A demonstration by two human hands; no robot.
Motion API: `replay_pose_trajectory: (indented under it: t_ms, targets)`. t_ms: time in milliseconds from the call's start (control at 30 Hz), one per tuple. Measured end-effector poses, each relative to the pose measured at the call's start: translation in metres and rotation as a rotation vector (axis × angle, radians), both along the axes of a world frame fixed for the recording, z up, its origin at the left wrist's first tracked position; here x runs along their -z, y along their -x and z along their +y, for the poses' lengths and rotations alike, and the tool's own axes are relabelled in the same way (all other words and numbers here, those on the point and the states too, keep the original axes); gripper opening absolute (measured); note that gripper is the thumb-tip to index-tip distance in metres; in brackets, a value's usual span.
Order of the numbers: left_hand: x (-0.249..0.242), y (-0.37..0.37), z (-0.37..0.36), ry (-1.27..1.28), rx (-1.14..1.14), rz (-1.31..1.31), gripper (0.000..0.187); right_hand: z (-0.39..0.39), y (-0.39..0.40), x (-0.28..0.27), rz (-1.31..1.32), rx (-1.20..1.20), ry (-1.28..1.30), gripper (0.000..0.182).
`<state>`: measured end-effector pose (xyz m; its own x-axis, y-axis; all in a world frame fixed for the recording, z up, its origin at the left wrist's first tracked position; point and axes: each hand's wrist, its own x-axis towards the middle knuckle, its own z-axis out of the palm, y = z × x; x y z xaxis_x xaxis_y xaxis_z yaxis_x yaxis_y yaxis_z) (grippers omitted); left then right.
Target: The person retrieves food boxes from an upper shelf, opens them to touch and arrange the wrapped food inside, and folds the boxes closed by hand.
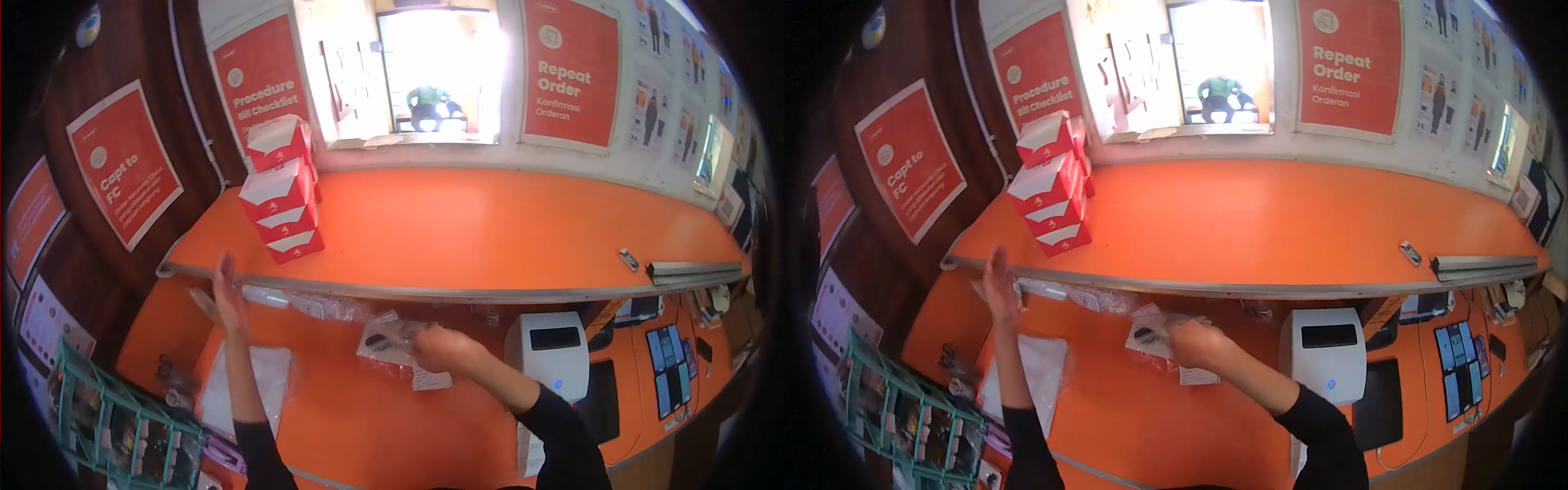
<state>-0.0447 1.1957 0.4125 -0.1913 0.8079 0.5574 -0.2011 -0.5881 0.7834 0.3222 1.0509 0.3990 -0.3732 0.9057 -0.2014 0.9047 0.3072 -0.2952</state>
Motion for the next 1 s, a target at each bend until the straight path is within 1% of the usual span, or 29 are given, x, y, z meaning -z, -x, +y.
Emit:
replay_pose_trajectory:
  t_ms: [33, 67, 100, 133, 167, 200, 267, 300, 367, 400, 433, 467, 500, 567, 600, 700, 733, 767, 833, 867, 1000]
  targets:
    - [-0.018, -0.003, 0.024, 0.025, 0.055, -0.046, 0.057, -0.003, 0.005, -0.044, 0.136, -0.079, 0.009, 0.032]
    - [-0.034, -0.005, 0.047, 0.053, 0.108, -0.09, 0.058, 0.003, 0.011, -0.074, 0.274, -0.159, 0.017, 0.032]
    - [-0.041, -0.001, 0.075, 0.055, 0.123, -0.081, 0.058, 0.029, 0.015, -0.064, 0.34, -0.202, -0.184, 0.03]
    - [-0.04, 0.004, 0.11, 0.21, 0.206, -0.225, 0.058, 0.048, 0.022, -0.088, 0.481, -0.108, -0.133, 0.027]
    - [-0.035, 0.004, 0.136, 0.363, 0.287, -0.371, 0.058, 0.068, 0.024, -0.105, 0.507, -0.207, -0.377, 0.027]
    - [-0.03, -0.001, 0.151, 0.357, 0.298, -0.375, 0.058, 0.12, 0.035, -0.103, 0.406, -0.085, -0.368, 0.032]
    - [-0.026, -0.022, 0.172, 0.345, 0.522, -0.295, 0.055, 0.164, 0.055, -0.123, 0.733, 0.222, -0.28, 0.04]
    - [-0.023, -0.03, 0.177, 0.347, 0.458, -0.246, 0.055, 0.188, 0.066, -0.116, 0.73, 0.217, -0.295, 0.04]
    - [0.004, -0.024, 0.194, 0.19, 0.482, -0.171, 0.056, 0.254, 0.08, -0.091, 0.775, 0.36, -0.53, 0.047]
    - [0.004, -0.025, 0.199, 0.157, 0.486, -0.164, 0.056, 0.284, 0.086, -0.08, 0.791, 0.373, -0.473, 0.051]
    - [0.007, -0.03, 0.201, 0.207, 0.477, -0.178, 0.059, 0.306, 0.092, -0.07, 0.806, 0.385, -0.412, 0.056]
    - [0.011, -0.03, 0.202, 0.229, 0.479, -0.174, 0.059, 0.32, 0.099, -0.066, 0.914, 0.394, -0.349, 0.06]
    - [0.013, -0.03, 0.203, 0.236, 0.485, -0.171, 0.059, 0.332, 0.104, -0.068, 0.925, 0.382, -0.363, 0.06]
    - [0.015, -0.029, 0.204, 0.25, 0.488, -0.159, 0.06, 0.351, 0.111, -0.069, 1.278, 0.397, 0.026, 0.068]
    - [0.015, -0.028, 0.204, 0.26, 0.487, -0.151, 0.06, 0.36, 0.119, -0.064, 1.372, 0.475, 0.048, 0.072]
    - [0.016, -0.025, 0.202, 0.283, 0.486, -0.136, 0.06, 0.379, 0.135, -0.051, 1.421, 0.5, 0.026, 0.072]
    - [0.017, -0.023, 0.2, 0.294, 0.477, -0.125, 0.06, 0.379, 0.132, -0.038, 1.333, 0.44, -0.108, 0.075]
    - [0.016, -0.024, 0.199, 0.297, 0.472, -0.12, 0.06, 0.379, 0.129, -0.039, 1.345, 0.438, -0.103, 0.075]
    - [0.018, -0.024, 0.197, 0.312, 0.459, -0.104, 0.061, 0.377, 0.124, -0.034, 1.474, 0.396, -0.009, 0.079]
    - [0.018, -0.023, 0.196, 0.314, 0.452, -0.101, 0.061, 0.386, 0.119, -0.027, 1.346, 0.336, -0.098, 0.081]
    - [0.017, -0.025, 0.194, 0.331, 0.439, -0.092, 0.061, 0.408, 0.127, -0.015, 1.376, 0.303, -0.033, 0.083]
